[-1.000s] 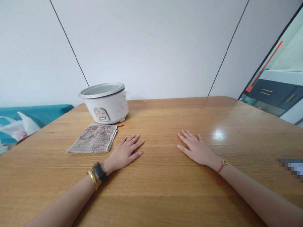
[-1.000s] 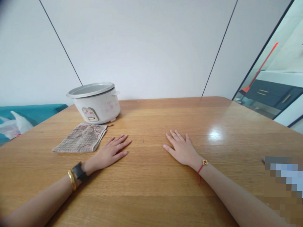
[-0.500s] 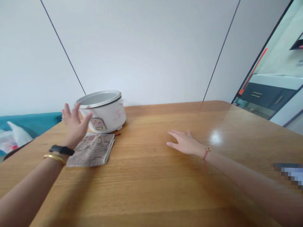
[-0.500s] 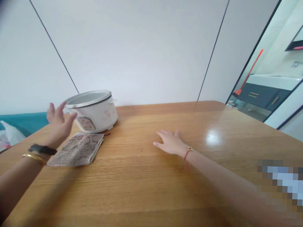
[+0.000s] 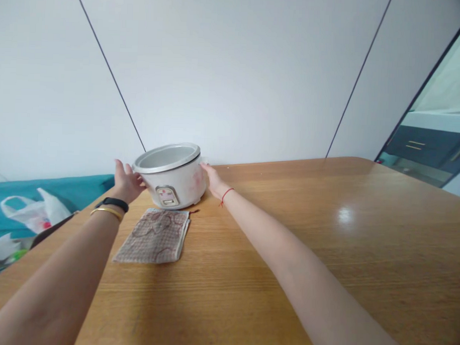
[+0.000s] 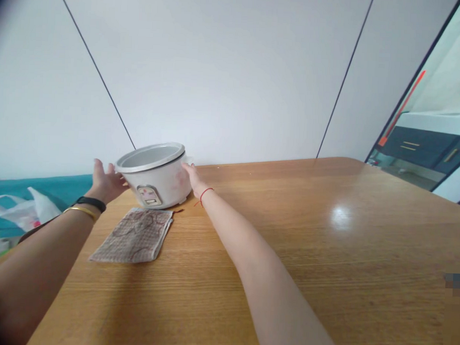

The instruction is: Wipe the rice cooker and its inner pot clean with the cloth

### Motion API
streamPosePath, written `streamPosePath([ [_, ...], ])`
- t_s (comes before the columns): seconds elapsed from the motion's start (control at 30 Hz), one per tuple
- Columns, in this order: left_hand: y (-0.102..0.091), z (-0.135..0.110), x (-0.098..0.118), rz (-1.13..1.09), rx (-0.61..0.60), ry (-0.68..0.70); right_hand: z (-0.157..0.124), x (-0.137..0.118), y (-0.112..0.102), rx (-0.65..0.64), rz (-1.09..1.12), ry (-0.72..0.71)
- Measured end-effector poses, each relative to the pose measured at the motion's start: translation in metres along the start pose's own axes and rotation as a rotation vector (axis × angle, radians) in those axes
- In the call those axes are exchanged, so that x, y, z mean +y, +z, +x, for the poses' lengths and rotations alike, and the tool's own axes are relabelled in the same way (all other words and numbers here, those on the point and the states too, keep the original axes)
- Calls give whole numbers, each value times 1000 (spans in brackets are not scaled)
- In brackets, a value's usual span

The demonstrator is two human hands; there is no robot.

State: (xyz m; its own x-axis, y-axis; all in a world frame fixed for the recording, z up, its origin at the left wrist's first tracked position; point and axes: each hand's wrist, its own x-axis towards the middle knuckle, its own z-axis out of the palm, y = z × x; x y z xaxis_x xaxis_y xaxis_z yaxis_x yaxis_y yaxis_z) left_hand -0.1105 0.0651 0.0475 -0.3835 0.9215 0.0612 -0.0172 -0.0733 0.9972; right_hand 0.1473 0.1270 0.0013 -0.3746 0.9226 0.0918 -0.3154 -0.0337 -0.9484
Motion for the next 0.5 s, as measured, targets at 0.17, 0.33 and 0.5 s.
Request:
streamPosePath([
  [0.17, 32, -10, -5, -136, -72, 24, -14, -30, -11, 16, 251, 135],
  [0.33, 107, -27, -16, -209, -219, 53, -50, -58, -81, 223, 173, 97],
  [0.5, 188, -52, -24, -308, -397, -3, -86, -90, -157, 395, 49, 57],
])
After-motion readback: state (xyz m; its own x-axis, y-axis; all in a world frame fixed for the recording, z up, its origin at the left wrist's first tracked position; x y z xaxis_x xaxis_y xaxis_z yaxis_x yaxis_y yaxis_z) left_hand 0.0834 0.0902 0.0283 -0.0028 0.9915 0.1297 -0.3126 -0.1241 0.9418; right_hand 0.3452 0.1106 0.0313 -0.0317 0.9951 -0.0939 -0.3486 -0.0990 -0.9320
